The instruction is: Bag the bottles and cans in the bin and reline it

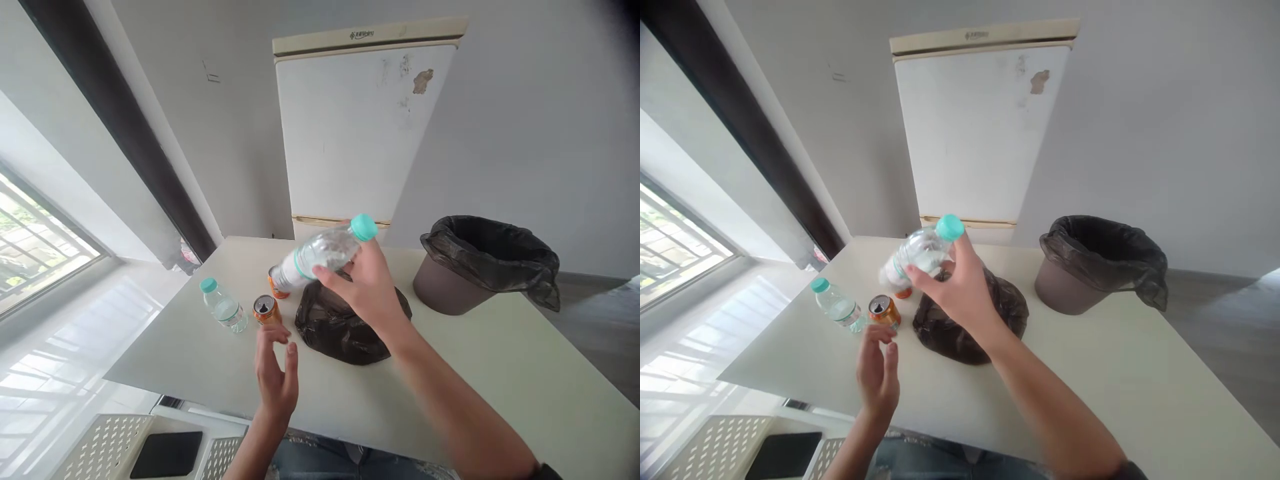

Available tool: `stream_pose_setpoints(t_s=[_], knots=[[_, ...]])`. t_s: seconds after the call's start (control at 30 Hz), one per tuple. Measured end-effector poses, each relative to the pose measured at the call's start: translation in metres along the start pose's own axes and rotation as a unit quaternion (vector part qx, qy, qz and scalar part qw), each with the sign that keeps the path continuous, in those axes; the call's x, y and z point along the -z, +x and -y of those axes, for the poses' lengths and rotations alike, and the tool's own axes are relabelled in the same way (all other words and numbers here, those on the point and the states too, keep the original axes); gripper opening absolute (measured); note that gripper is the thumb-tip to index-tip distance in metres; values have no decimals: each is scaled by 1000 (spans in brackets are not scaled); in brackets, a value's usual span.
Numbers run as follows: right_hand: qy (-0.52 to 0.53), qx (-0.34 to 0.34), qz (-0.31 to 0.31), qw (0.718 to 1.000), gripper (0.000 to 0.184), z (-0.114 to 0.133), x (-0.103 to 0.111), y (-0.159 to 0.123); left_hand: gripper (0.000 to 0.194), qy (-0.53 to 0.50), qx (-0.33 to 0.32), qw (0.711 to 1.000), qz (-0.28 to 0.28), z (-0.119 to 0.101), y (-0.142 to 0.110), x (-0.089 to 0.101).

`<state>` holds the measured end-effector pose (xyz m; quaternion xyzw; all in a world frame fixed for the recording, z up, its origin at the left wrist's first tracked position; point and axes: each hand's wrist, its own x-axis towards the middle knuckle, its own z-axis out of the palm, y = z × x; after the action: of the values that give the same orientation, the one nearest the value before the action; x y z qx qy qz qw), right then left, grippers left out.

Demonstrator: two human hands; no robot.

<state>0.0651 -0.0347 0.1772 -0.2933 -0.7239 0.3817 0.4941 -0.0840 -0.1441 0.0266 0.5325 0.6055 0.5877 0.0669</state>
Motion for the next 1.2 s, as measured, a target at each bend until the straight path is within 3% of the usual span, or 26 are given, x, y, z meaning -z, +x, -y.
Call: stream_pose_setpoints(t_s=[0.1, 0.2, 0.37, 0.57, 0.97, 1.07, 1.2], knots=[[-2, 44, 4, 999, 46, -14, -31, 36, 44, 110, 41, 972, 205, 35, -15, -3], [-67, 67, 43, 995, 44, -39, -73, 73, 48, 197, 30, 926, 321, 61, -28, -8], [-175, 83, 155, 969, 48, -82, -130, 117, 45, 258, 12, 901, 349, 70, -33, -10], [-254, 41, 259, 931, 83, -115, -169, 120, 41, 281, 17, 884, 373, 67, -28, -13], [-245, -9, 259, 934, 94, -142, -188, 118, 40, 300, 26, 873, 385, 68, -27, -15], [-230, -3, 236, 944, 87, -145, -174, 113, 40, 294, 24, 876, 382, 69, -27, -15], [-219, 3, 188, 957, 53, -146, -130, 97, 41, 295, 29, 875, 383, 69, -26, -16]])
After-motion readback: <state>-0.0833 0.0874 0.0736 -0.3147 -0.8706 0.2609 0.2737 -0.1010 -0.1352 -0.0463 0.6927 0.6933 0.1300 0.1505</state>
